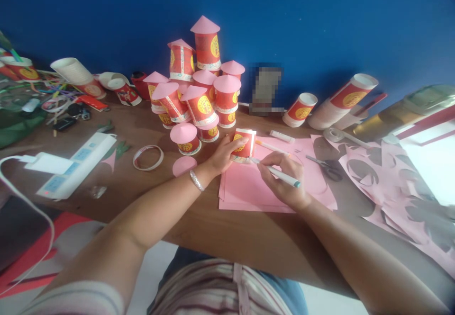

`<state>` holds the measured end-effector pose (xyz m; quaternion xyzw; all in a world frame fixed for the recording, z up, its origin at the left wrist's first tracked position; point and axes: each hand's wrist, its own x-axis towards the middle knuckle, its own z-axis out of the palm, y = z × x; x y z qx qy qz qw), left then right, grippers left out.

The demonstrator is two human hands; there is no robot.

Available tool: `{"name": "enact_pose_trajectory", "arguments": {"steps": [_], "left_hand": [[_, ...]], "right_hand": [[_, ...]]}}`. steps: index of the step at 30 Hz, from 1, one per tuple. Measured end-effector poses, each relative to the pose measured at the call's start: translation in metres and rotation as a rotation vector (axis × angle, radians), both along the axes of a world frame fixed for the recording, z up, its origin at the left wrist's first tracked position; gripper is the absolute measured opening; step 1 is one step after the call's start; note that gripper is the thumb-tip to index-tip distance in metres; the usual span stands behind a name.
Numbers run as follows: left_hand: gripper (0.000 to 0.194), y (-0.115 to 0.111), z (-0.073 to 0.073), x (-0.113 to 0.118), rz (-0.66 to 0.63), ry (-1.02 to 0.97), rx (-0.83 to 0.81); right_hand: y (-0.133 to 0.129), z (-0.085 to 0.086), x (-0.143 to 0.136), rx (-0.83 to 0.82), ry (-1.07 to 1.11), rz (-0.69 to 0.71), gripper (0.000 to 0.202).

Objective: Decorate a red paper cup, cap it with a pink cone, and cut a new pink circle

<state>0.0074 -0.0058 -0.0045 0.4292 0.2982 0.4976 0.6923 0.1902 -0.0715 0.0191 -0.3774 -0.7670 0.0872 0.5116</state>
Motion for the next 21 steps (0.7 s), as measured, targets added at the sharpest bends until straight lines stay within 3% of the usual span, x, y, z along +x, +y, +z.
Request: {"name": "enact_pose_trajectory", "arguments": {"steps": [21], "left_hand": [[0.027, -0.0001, 0.0008, 0.001, -0.025, -0.04, 0.025]], "right_hand": [[-0.0011, 0.0033, -0.0008, 0.022, -0.072, -0.029, 0.013]]}}
